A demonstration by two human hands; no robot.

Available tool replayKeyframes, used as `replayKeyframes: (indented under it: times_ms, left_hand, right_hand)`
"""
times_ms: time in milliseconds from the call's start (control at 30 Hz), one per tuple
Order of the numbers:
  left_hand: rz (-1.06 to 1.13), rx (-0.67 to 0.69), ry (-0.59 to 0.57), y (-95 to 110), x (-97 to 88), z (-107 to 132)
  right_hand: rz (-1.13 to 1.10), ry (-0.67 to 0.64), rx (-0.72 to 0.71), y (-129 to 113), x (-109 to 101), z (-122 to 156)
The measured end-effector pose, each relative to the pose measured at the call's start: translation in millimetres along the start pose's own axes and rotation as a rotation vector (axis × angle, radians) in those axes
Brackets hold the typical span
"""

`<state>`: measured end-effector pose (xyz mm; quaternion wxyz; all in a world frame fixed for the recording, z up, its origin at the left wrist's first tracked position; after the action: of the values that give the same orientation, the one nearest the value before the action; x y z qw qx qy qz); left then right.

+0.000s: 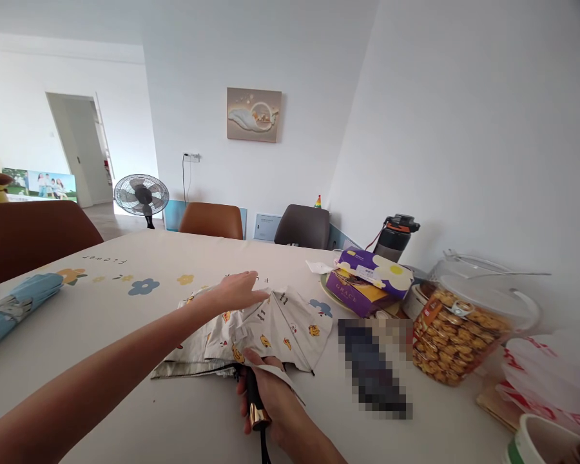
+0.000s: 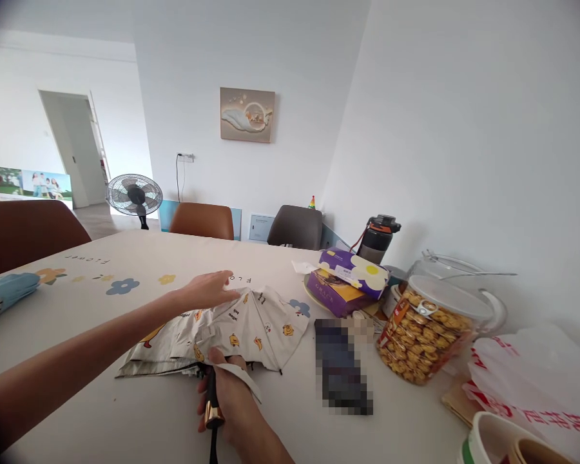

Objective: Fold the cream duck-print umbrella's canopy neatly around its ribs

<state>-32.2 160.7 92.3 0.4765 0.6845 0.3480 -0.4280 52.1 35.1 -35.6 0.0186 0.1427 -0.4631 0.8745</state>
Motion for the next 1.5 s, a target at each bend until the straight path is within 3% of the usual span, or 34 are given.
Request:
replayKeyframes:
  times_ms: [67, 167, 267, 367, 467, 567, 633, 700, 800, 833, 900, 933, 1000, 1133, 1300, 1500]
  left_hand:
    - [-0.036, -0.05, -0.038, -4, 2.5, -14]
    - [0.05, -0.07, 0.001, -21, -10.1, -14]
    - [0.442, -0.171, 0.046, -62, -19.9, 2]
    - [0.777, -0.278, 0.024, -108, -8.4, 24]
    - [0.691, -0.436, 0.031, -154, 10.5, 44]
    - [0.452, -0.387, 0.048, -171, 18.9, 48]
    - [0.243, -0.303, 0.027, -167, 19.4, 45]
    - [0.044, -0.262, 0.076, -156, 9.7, 45]
    - [-0.07, -0.124, 0.211, -111, -13.1, 55]
    - [-0.037, -0.001, 0.177, -87, -13.7, 60]
    - [0.068, 0.269, -0.051, -38, -1.4, 75]
    - [0.076, 0.354, -0.132, -20, 3.3, 84]
    - [0.062, 0.421, -0.183, 0, 6.8, 94]
    - [0.118, 0.33, -0.128, -9, 1.5, 88]
    - [0.219, 0.115, -0.197, -41, 6.2, 86]
    - [0.21, 0.212, -0.244, -39, 27.2, 97]
  right_hand:
    - [-0.001, 0.011, -0.009, -2, -1, 0]
    - [-0.005, 0.021, -0.018, -3, -3, 0]
    - [0.01, 0.007, -0.018, -3, -1, -1]
    - [0.029, -0.021, -0.032, -2, 2, -4]
    - [0.042, -0.035, -0.054, 0, 3, -8]
    - [0.06, -0.032, -0.074, 1, 3, -10]
    - [0.072, -0.025, -0.078, 1, 3, -10]
    - [0.084, -0.021, -0.077, 0, 3, -9]
    - [0.101, -0.022, -0.063, 0, 4, -7]
    - [0.101, -0.022, -0.06, 0, 5, -7]
    - [0.095, -0.021, -0.066, 0, 5, -7]
    - [0.095, -0.022, -0.07, -1, 5, -7]
    - [0.103, -0.029, -0.075, -1, 5, -8]
    - [0.107, -0.02, -0.054, -1, 5, -7]
    - [0.091, -0.024, -0.034, -4, 5, -3]
    - [0.041, -0.044, 0.023, -2, 3, 0]
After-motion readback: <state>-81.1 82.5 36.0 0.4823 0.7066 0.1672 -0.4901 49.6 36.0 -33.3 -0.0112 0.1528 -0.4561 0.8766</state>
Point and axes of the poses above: each hand's wrist, its own z-axis away from the middle knuckle, its own x-axis out of the palm, y = z × x, the point moved 8 cm from there along -z, towards the middle knuckle, and after that the axes turned 4 degrees about -z, right-handed, at the moved point
